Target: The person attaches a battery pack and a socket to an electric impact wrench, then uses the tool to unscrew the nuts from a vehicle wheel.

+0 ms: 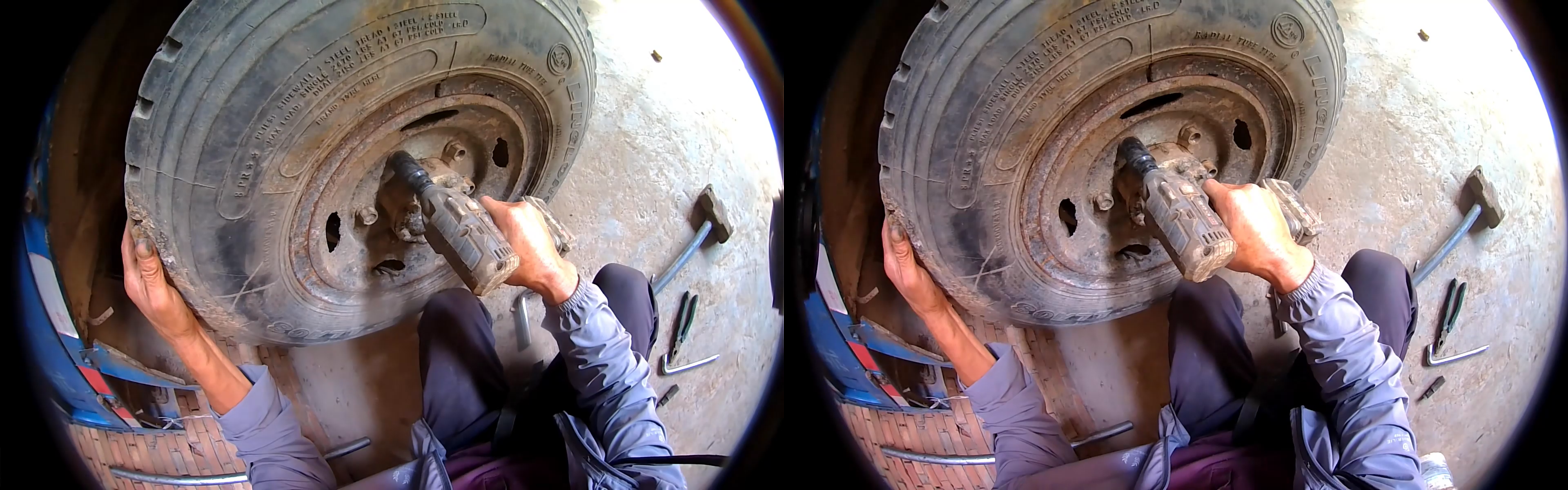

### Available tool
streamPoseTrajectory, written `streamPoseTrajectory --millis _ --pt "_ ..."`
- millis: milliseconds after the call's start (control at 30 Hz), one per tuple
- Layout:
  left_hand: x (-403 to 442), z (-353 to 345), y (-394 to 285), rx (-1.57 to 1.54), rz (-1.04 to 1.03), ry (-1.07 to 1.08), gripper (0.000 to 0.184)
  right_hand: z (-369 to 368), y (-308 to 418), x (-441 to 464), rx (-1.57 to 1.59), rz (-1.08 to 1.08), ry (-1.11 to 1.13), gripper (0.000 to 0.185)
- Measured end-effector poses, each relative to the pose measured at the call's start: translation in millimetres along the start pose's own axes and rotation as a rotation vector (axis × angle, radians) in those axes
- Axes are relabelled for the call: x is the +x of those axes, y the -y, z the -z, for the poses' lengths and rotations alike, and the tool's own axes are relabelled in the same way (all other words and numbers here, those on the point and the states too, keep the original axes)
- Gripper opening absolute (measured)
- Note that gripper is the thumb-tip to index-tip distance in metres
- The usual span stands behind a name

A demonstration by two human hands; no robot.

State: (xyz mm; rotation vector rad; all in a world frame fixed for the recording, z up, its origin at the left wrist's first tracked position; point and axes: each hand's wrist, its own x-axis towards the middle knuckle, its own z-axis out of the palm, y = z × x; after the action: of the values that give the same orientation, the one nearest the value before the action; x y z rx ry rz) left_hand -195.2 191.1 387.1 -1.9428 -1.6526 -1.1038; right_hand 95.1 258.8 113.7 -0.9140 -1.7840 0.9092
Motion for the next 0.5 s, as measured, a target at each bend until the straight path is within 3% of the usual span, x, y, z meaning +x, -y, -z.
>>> streamPoseTrajectory --millis 500 --pt "0.7 0.9 -0.1 -0.018 0.007 -0.002 0.059 -2.7 -2.2 -0.3 0.017 -0.006 -0.009 0.028"
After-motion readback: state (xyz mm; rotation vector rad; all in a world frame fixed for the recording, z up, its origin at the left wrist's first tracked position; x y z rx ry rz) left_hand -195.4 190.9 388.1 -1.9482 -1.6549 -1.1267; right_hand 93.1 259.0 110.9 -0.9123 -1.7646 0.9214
